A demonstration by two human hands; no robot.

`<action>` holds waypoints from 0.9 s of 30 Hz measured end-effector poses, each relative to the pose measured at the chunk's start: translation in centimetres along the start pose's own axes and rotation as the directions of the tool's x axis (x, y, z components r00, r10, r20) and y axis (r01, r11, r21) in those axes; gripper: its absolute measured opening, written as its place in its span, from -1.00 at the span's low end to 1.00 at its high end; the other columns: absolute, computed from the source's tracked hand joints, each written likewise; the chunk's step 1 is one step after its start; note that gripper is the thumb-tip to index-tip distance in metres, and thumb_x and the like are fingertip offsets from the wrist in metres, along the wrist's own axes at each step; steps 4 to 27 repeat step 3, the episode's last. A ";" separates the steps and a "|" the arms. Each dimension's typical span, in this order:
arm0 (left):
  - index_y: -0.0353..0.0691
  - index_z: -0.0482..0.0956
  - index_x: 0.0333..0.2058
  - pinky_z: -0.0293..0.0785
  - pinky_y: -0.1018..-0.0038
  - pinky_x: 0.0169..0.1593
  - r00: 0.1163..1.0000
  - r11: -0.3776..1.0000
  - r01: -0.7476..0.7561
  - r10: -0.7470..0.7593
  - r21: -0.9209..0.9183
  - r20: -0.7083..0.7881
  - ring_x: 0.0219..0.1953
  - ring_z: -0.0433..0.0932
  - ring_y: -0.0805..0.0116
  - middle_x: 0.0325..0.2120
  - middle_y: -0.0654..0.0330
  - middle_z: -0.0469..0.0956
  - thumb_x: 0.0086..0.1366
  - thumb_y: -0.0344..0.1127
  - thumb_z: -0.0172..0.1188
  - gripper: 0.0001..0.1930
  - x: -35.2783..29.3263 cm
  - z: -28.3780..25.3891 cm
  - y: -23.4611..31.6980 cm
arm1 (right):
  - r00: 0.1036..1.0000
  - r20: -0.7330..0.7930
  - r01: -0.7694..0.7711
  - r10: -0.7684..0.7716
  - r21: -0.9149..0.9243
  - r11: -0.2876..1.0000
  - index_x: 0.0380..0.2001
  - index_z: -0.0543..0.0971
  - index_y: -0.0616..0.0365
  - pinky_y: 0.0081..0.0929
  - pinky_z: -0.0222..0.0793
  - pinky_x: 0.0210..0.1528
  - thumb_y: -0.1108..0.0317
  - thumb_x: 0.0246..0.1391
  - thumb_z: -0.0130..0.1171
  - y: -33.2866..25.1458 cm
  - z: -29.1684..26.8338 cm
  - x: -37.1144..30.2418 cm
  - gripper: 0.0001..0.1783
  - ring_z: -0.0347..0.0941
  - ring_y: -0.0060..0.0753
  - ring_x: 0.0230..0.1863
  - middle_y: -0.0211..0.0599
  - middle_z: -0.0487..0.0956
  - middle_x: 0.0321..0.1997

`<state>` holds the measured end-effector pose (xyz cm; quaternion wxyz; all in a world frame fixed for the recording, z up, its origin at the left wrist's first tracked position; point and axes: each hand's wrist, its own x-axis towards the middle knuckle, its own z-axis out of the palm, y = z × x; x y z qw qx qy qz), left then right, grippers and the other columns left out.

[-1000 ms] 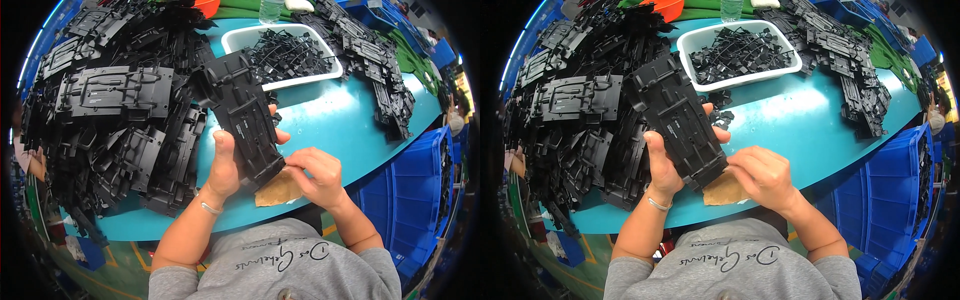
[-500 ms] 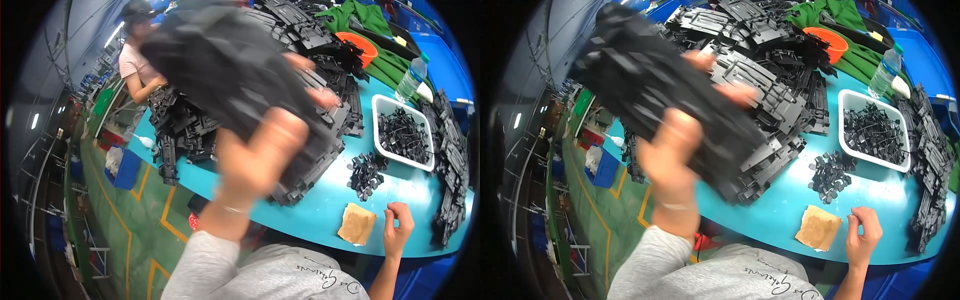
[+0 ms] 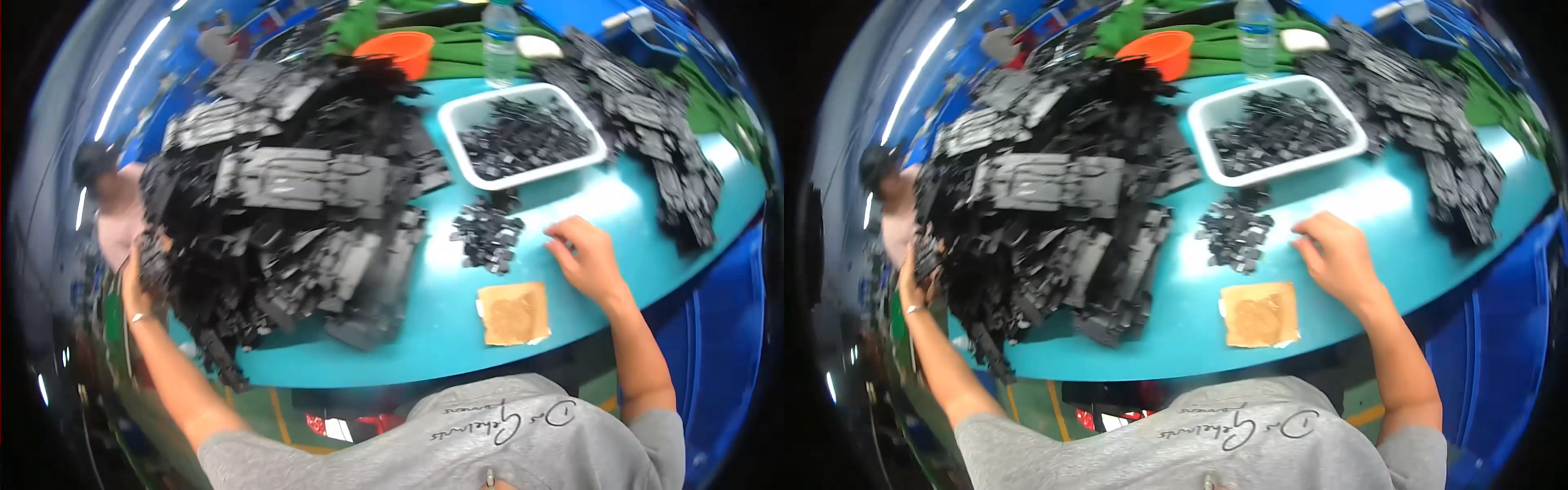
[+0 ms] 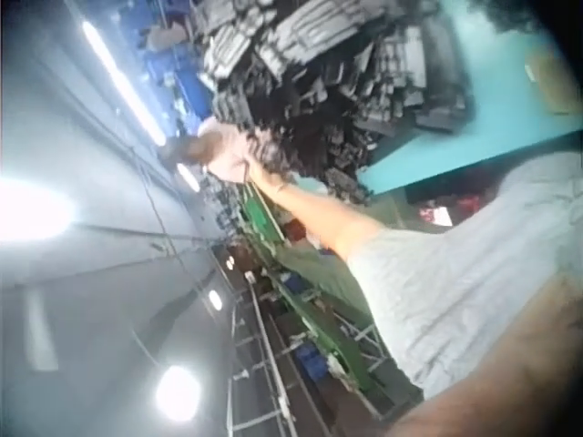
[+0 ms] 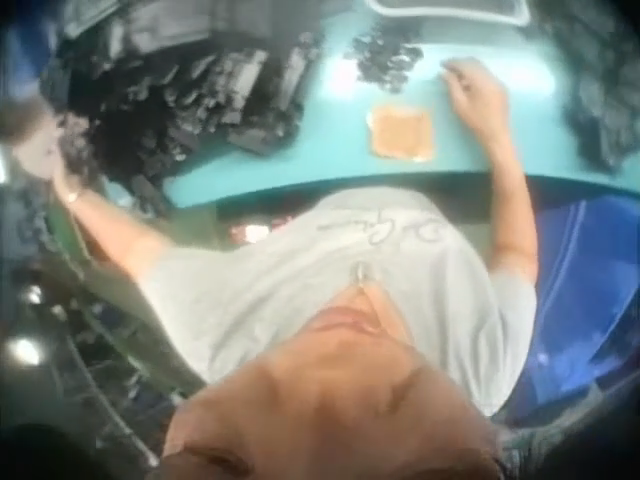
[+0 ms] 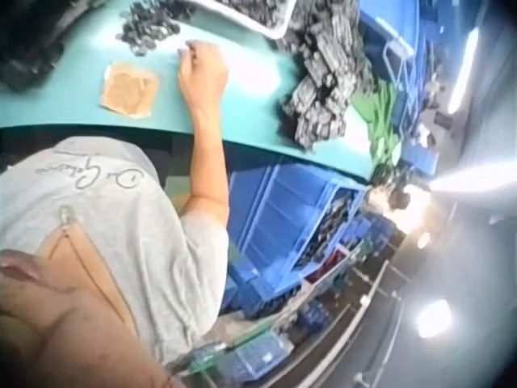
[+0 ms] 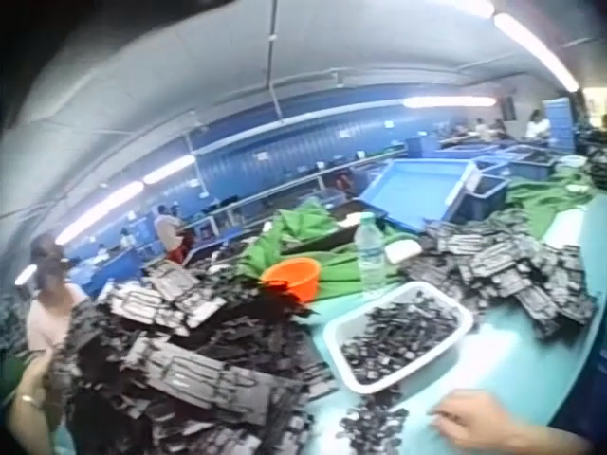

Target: The person assembles toy car chassis by taking chassis frames, dipping small plastic components into adhesive on a pad, and attaching them onto each chassis by hand. The person also replenishes glue on the pad using a squeeze bottle.

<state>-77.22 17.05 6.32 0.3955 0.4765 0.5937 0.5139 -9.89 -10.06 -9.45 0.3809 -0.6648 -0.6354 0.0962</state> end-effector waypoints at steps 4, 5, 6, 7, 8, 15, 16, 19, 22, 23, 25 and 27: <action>-0.21 0.49 0.08 0.54 0.42 -0.11 0.983 0.964 0.175 -0.160 0.202 -0.086 -0.13 0.61 0.31 -0.14 0.20 0.61 0.41 0.11 -0.12 -0.46 0.7 4.3 1.3 | 0.999 -0.022 -0.047 0.046 -0.064 0.997 -0.38 0.59 0.18 -0.30 0.43 -0.33 0.44 -0.07 0.27 1.9 -0.3 -0.1 -0.87 0.52 -0.11 -0.37 -0.18 0.56 -0.40; -0.21 0.49 0.08 0.54 0.42 -0.11 0.983 0.964 0.175 -0.160 0.202 -0.086 -0.13 0.61 0.31 -0.14 0.20 0.61 0.41 0.11 -0.12 -0.46 0.7 4.3 1.3 | 0.999 -0.022 -0.047 0.046 -0.064 0.997 -0.38 0.59 0.18 -0.30 0.43 -0.33 0.44 -0.07 0.27 1.9 -0.3 -0.1 -0.87 0.52 -0.11 -0.37 -0.18 0.56 -0.40; -0.21 0.49 0.08 0.54 0.42 -0.11 0.983 0.964 0.175 -0.160 0.202 -0.086 -0.13 0.61 0.31 -0.14 0.20 0.61 0.41 0.11 -0.12 -0.46 0.7 4.3 1.3 | 0.999 -0.022 -0.047 0.046 -0.064 0.997 -0.38 0.59 0.18 -0.30 0.43 -0.33 0.44 -0.07 0.27 1.9 -0.3 -0.1 -0.87 0.52 -0.11 -0.37 -0.18 0.56 -0.40; -0.21 0.49 0.08 0.54 0.42 -0.11 0.983 0.964 0.175 -0.160 0.202 -0.086 -0.13 0.61 0.31 -0.14 0.20 0.61 0.41 0.11 -0.12 -0.46 0.7 4.3 1.3 | 0.999 -0.022 -0.047 0.046 -0.064 0.997 -0.38 0.59 0.18 -0.30 0.43 -0.33 0.44 -0.07 0.27 1.9 -0.3 -0.1 -0.87 0.52 -0.11 -0.37 -0.18 0.56 -0.40; -0.21 0.49 0.08 0.54 0.42 -0.11 0.983 0.964 0.175 -0.160 0.202 -0.086 -0.13 0.61 0.31 -0.14 0.20 0.61 0.41 0.11 -0.12 -0.46 0.7 4.3 1.3 | 0.999 -0.022 -0.047 0.046 -0.064 0.997 -0.38 0.59 0.18 -0.30 0.43 -0.33 0.44 -0.07 0.27 1.9 -0.3 -0.1 -0.87 0.52 -0.11 -0.37 -0.18 0.56 -0.40; -0.21 0.49 0.08 0.54 0.42 -0.11 0.983 0.964 0.175 -0.160 0.202 -0.086 -0.13 0.61 0.31 -0.14 0.20 0.61 0.41 0.11 -0.12 -0.46 0.7 4.3 1.3 | 0.999 -0.022 -0.047 0.046 -0.064 0.997 -0.38 0.59 0.18 -0.30 0.43 -0.33 0.44 -0.07 0.27 1.9 -0.3 -0.1 -0.87 0.52 -0.11 -0.37 -0.18 0.56 -0.40; -0.21 0.49 0.08 0.54 0.42 -0.11 0.983 0.964 0.175 -0.160 0.202 -0.086 -0.13 0.61 0.31 -0.14 0.20 0.61 0.41 0.11 -0.12 -0.46 0.7 4.3 1.3 | 0.999 -0.022 -0.047 0.046 -0.064 0.997 -0.38 0.59 0.18 -0.30 0.43 -0.33 0.44 -0.07 0.27 1.9 -0.3 -0.1 -0.87 0.52 -0.11 -0.37 -0.18 0.56 -0.40; -0.21 0.49 0.08 0.54 0.42 -0.11 0.983 0.964 0.175 -0.160 0.202 -0.086 -0.13 0.61 0.31 -0.14 0.20 0.61 0.41 0.11 -0.12 -0.46 0.7 4.3 1.3 | 0.999 -0.022 -0.047 0.046 -0.064 0.997 -0.38 0.59 0.18 -0.30 0.43 -0.33 0.44 -0.07 0.27 1.9 -0.3 -0.1 -0.87 0.52 -0.11 -0.37 -0.18 0.56 -0.40; -0.21 0.49 0.08 0.54 0.42 -0.11 0.983 0.964 0.175 -0.160 0.202 -0.086 -0.13 0.61 0.31 -0.14 0.20 0.61 0.41 0.11 -0.12 -0.46 0.7 4.3 1.3 | 0.999 -0.022 -0.047 0.046 -0.064 0.997 -0.38 0.59 0.18 -0.30 0.43 -0.33 0.44 -0.07 0.27 1.9 -0.3 -0.1 -0.87 0.52 -0.11 -0.37 -0.18 0.56 -0.40; -0.21 0.49 0.08 0.54 0.42 -0.11 0.983 0.964 0.175 -0.160 0.202 -0.086 -0.13 0.61 0.31 -0.14 0.20 0.61 0.41 0.11 -0.12 -0.46 0.7 4.3 1.3 | 0.999 -0.022 -0.047 0.046 -0.064 0.997 -0.38 0.59 0.18 -0.30 0.43 -0.33 0.44 -0.07 0.27 1.9 -0.3 -0.1 -0.87 0.52 -0.11 -0.37 -0.18 0.56 -0.40; -0.21 0.49 0.08 0.54 0.42 -0.11 0.983 0.964 0.175 -0.160 0.202 -0.086 -0.13 0.61 0.31 -0.14 0.20 0.61 0.41 0.11 -0.12 -0.46 0.7 4.3 1.3 | 0.999 -0.022 -0.047 0.046 -0.064 0.997 -0.38 0.59 0.18 -0.30 0.43 -0.33 0.44 -0.07 0.27 1.9 -0.3 -0.1 -0.87 0.52 -0.11 -0.37 -0.18 0.56 -0.40; -0.21 0.49 0.08 0.54 0.42 -0.11 0.983 0.964 0.175 -0.160 0.202 -0.086 -0.13 0.61 0.31 -0.14 0.20 0.61 0.41 0.11 -0.12 -0.46 0.7 4.3 1.3 | 0.999 -0.022 -0.047 0.046 -0.064 0.997 -0.38 0.59 0.18 -0.30 0.43 -0.33 0.44 -0.07 0.27 1.9 -0.3 -0.1 -0.87 0.52 -0.11 -0.37 -0.18 0.56 -0.40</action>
